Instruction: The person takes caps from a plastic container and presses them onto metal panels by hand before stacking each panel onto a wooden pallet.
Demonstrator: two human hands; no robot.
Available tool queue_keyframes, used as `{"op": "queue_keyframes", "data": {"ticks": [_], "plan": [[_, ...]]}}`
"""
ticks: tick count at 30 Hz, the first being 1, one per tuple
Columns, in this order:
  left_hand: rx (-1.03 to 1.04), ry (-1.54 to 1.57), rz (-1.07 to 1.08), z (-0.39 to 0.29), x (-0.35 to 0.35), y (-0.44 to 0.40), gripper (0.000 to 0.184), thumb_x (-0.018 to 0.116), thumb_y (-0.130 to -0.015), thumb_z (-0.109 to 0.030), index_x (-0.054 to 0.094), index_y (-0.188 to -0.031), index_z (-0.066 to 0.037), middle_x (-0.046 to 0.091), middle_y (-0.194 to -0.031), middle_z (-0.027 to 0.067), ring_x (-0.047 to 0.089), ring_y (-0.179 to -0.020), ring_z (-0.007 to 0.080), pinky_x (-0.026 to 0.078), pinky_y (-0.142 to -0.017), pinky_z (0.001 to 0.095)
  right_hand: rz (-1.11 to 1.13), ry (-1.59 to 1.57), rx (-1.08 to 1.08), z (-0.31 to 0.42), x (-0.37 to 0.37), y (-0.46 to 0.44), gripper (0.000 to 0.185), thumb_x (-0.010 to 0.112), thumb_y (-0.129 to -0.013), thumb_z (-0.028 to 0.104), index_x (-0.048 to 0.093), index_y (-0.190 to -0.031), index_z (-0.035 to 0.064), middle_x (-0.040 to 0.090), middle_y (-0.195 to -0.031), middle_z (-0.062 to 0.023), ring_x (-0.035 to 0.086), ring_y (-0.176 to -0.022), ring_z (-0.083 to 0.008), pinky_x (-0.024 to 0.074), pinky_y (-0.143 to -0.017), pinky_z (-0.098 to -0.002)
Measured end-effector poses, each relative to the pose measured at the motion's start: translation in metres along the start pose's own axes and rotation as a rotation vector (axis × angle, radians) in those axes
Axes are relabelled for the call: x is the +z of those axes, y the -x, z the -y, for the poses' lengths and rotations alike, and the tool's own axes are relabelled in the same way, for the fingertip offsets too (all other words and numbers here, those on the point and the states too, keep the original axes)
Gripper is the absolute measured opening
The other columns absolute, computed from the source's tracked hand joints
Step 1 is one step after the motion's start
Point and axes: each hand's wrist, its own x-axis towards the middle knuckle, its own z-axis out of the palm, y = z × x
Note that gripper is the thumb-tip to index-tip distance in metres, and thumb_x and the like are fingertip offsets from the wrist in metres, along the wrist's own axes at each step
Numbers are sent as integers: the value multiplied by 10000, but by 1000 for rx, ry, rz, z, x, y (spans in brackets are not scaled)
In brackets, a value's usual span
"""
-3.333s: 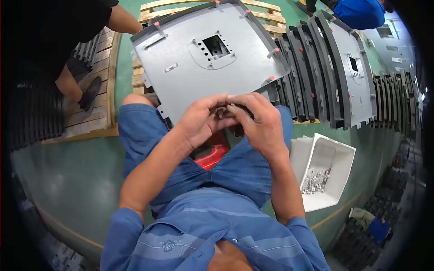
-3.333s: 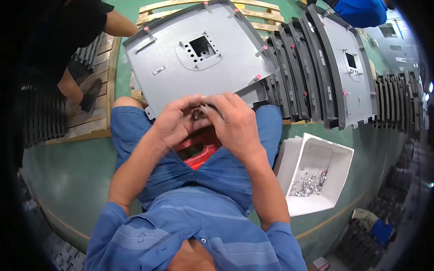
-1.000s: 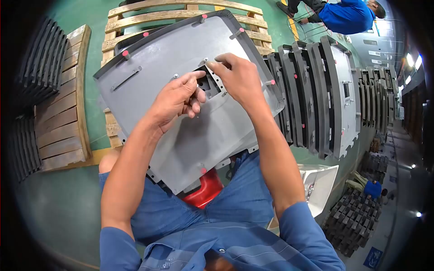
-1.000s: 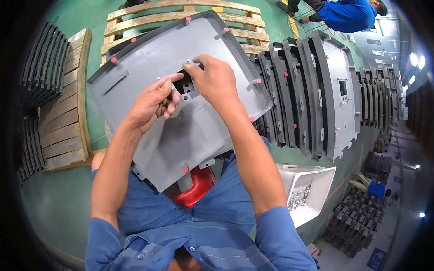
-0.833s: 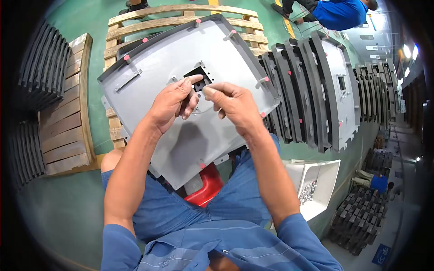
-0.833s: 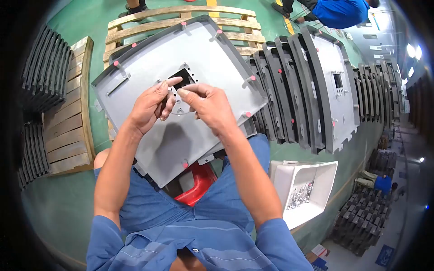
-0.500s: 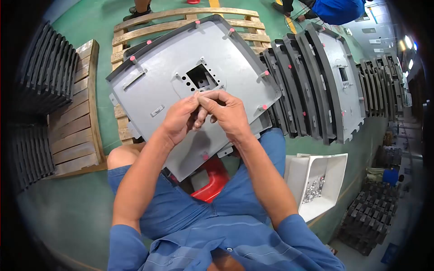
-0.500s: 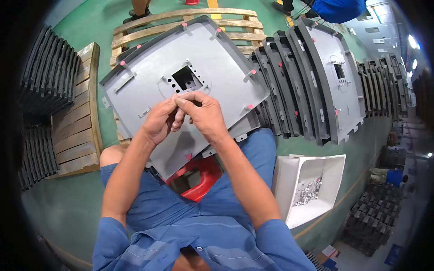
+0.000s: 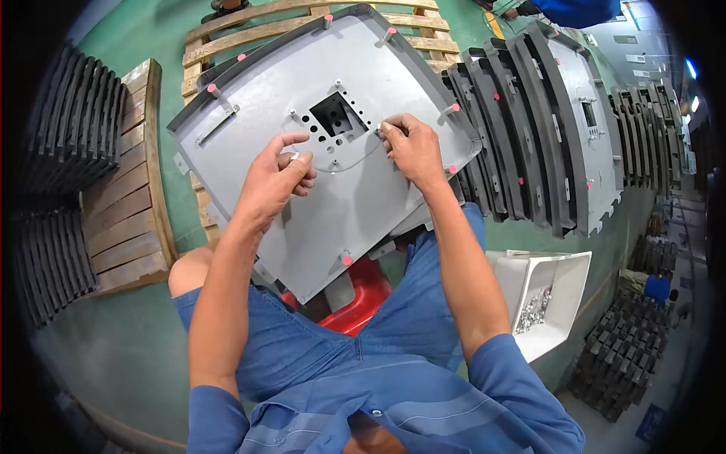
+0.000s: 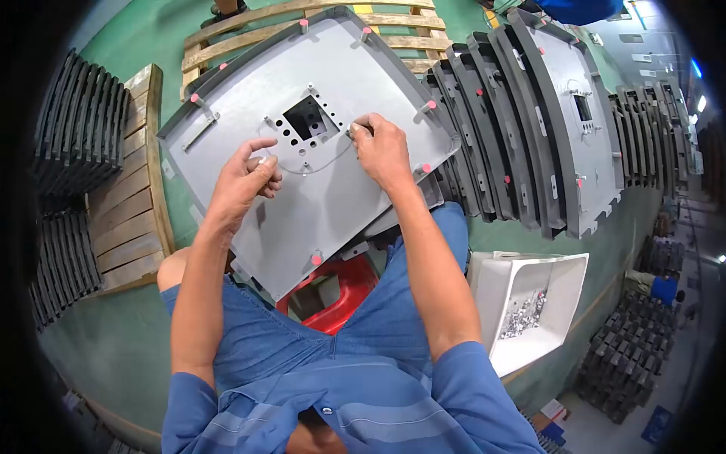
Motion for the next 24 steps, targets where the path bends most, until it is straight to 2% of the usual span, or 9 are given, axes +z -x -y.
{"op": "queue_keyframes", "data": {"ticks": [7, 9, 11, 15, 19, 21, 22, 23, 24], "plan": [[-35, -60, 31, 3, -1, -11, 296, 575, -917, -254, 571, -1096, -18, 578, -798, 32, 553, -717, 97, 472, -641, 228, -14, 104, -59, -9, 3, -1, 195, 580, -858, 143, 653, -951, -12, 645, -726, -70, 590, -626, -101, 488, -554, -251], [-96, 175, 41, 0, -1, -9, 310, 519, -950, -288, 584, -1068, -8, 578, -839, 30, 553, -740, 95, 478, -668, 224, -41, 285, -193, -6, 4, 1, 195, 586, -848, 156, 658, -966, 19, 646, -710, -110, 607, -621, -177, 495, -606, -307], [-106, 190, 54, -2, -3, -7, 342, 466, -975, -309, 576, -1090, -6, 583, -873, 36, 552, -753, 95, 477, -683, 219, -55, 328, -204, 0, 5, 2, 183, 590, -845, 162, 658, -950, 29, 645, -721, -130, 615, -643, -231, 493, -635, -336], [-113, -22, 98, 0, 1, -7, 291, 490, -959, -213, 551, -1140, 7, 609, -898, 53, 550, -776, 97, 471, -707, 228, -118, 488, -347, -4, 12, 1, 144, 591, -848, 167, 646, -886, 40, 650, -783, -153, 620, -730, -347, 488, -681, -397], [57, -84, 89, 8, 6, -16, 260, 569, -907, -154, 571, -1114, 4, 645, -926, 63, 548, -771, 85, 461, -676, 229, -112, 571, -362, -2, 11, 4, 126, 574, -865, 166, 625, -897, 55, 651, -858, -132, 611, -787, -358, 481, -698, -409], [137, -367, 36, 14, 9, -22, 183, 592, -893, -136, 628, -1037, -28, 651, -939, 42, 544, -727, 84, 463, -649, 248, -96, 546, -363, -3, 9, 3, 114, 572, -863, 165, 612, -887, 61, 641, -874, -130, 606, -797, -353, 475, -699, -424], [233, -349, -25, 22, 13, -24, 109, 626, -864, -110, 673, -947, -59, 648, -883, 15, 553, -681, 97, 460, -614, 256, -77, 521, -360, -5, 9, 3, 104, 569, -861, 165, 599, -876, 67, 632, -889, -127, 602, -807, -348, 470, -700, -438], [228, -350, -22, 26, 16, -26, 109, 626, -864, -110, 673, -947, -59, 648, -883, 15, 553, -681, 97, 460, -614, 256, -75, 519, -354, -7, 8, 4, 104, 569, -861, 165, 599, -876, 67, 632, -889, -127, 602, -807, -348, 470, -700, -438], [357, -501, -79, 29, 19, -27, 102, 636, -851, -105, 676, -932, -59, 639, -845, 14, 562, -682, 105, 460, -616, 256, -71, 447, -332, -7, 7, 5, 113, 573, -863, 173, 603, -887, 67, 633, -895, -124, 604, -817, -342, 470, -707, -431]]}}
